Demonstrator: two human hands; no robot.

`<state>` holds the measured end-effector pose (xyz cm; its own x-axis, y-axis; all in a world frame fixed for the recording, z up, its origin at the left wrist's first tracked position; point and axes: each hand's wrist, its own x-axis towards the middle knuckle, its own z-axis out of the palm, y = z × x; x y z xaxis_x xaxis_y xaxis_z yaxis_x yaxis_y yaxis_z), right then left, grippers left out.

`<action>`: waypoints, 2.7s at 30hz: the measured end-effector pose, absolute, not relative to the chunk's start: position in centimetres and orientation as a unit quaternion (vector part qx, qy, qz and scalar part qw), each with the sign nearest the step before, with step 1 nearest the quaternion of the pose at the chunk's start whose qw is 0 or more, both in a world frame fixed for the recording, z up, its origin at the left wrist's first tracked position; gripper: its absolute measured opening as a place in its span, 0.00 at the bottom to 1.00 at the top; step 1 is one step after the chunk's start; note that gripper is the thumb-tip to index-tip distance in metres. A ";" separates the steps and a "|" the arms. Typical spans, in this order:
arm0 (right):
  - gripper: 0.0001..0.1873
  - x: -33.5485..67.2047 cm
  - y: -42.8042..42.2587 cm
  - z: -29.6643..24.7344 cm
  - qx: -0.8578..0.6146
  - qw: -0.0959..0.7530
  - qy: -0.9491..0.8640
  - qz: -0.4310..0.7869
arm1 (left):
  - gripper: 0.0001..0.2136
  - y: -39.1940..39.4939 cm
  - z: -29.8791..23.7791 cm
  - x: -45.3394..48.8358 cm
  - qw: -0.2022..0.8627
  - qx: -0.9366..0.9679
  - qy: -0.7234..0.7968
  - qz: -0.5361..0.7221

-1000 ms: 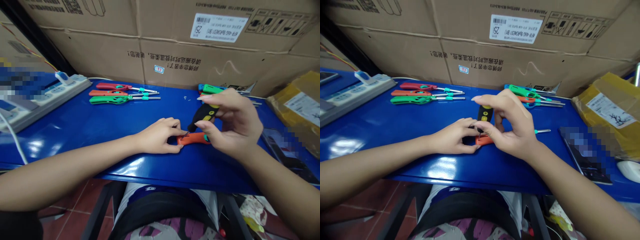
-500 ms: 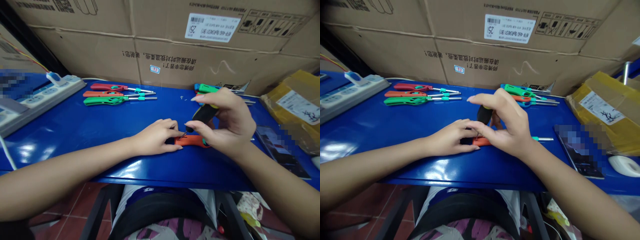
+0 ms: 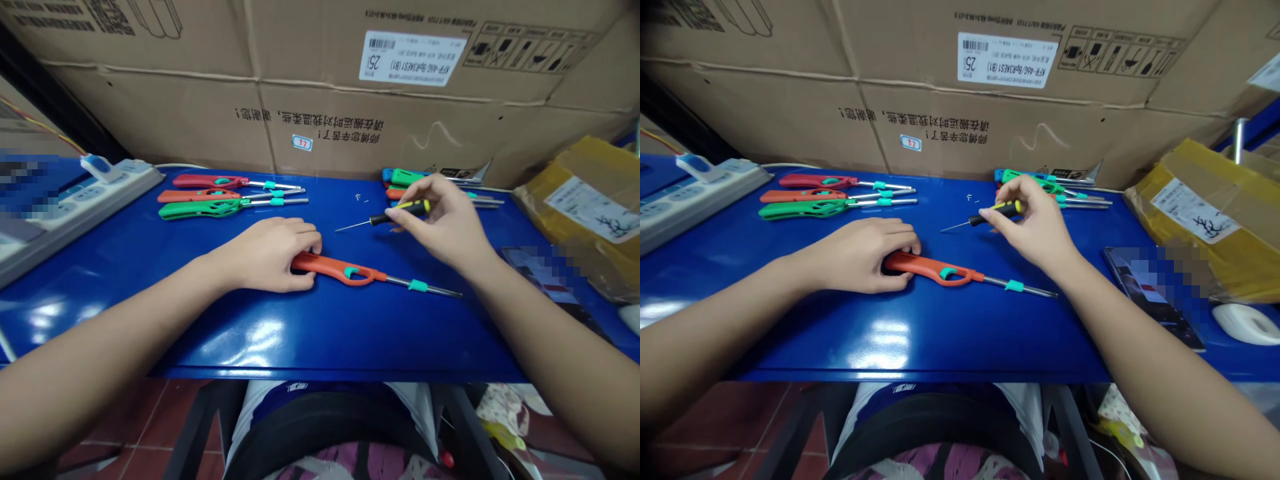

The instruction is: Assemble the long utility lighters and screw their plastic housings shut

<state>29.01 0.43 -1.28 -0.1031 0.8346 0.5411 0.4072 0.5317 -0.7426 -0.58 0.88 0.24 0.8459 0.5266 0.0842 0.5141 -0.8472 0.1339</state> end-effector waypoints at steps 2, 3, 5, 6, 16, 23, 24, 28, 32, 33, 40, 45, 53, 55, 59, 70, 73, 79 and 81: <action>0.18 29.8 1.0 -2.1 -0.459 0.434 -0.739 0.234 | 0.09 1.2 0.3 -0.9 0.069 0.961 0.263 0.046; 0.16 30.0 1.1 -2.3 -0.471 0.390 -0.760 0.221 | 0.08 1.3 0.2 -1.0 0.079 0.962 0.257 0.040; 0.12 30.2 1.0 -2.5 -0.488 0.294 -0.804 0.169 | 0.08 1.4 0.2 -1.1 0.097 0.963 0.251 0.034; 0.11 30.3 0.9 -2.3 -0.488 0.256 -0.823 0.135 | 0.07 1.5 0.3 -1.1 0.105 0.961 0.253 0.032; 0.15 32.4 -1.5 2.5 -0.416 0.064 -0.895 0.149 | 0.04 3.1 0.4 -2.3 0.205 0.917 0.318 0.122; 0.15 31.9 -1.7 2.2 -0.386 0.072 -0.904 0.168 | 0.07 2.7 0.0 -2.1 0.273 0.896 0.315 0.155; 0.15 31.6 -1.9 2.3 -0.377 0.084 -0.907 0.168 | 0.12 2.5 -0.1 -1.8 0.272 0.898 0.305 0.159; 0.13 30.3 -2.6 2.1 -0.353 0.116 -0.916 0.154 | 0.19 1.4 -0.9 -0.6 0.260 0.905 0.277 0.190; 0.11 29.7 -2.6 0.8 -0.343 0.119 -0.923 0.129 | 0.20 1.2 -1.8 -0.2 0.265 0.903 0.278 0.195; 0.11 29.6 -2.5 0.4 -0.339 0.129 -0.923 0.126 | 0.20 1.3 -1.9 -0.2 0.275 0.898 0.282 0.195; 0.13 29.2 -2.3 -0.9 -0.334 0.199 -0.918 0.073 | 0.20 1.6 -1.6 -0.3 0.439 0.818 0.332 0.166; 0.12 28.9 -2.5 -0.9 -0.349 0.191 -0.917 0.041 | 0.20 1.2 -1.7 -0.1 0.350 0.860 0.312 0.199; 0.07 29.0 -2.6 0.4 -0.382 0.151 -0.912 -0.004 | 0.17 0.8 -1.2 0.0 0.102 0.933 0.289 0.187; 0.08 29.0 -2.5 0.3 -0.372 0.163 -0.913 -0.024 | 0.16 0.8 -1.2 0.0 0.073 0.939 0.277 0.190; 0.13 29.1 -2.3 -0.3 -0.325 0.154 -0.930 -0.077 | 0.17 0.9 -1.7 -0.1 -0.017 0.952 0.229 0.204; 0.11 28.9 -2.4 -0.3 -0.291 0.258 -0.910 -0.147 | 0.11 1.0 -1.2 -0.4 -0.175 0.928 0.175 0.279; 0.09 28.7 -2.1 -0.7 -0.286 0.291 -0.899 -0.158 | 0.10 1.0 -1.4 -0.5 -0.153 0.926 0.188 0.288; 0.08 29.0 -1.8 -1.0 -0.289 0.303 -0.896 -0.150 | 0.12 0.6 -2.0 -0.1 -0.141 0.928 0.210 0.274; 0.08 28.9 -1.9 -0.8 -0.318 0.290 -0.894 -0.124 | 0.13 0.3 -1.9 0.1 -0.110 0.931 0.242 0.250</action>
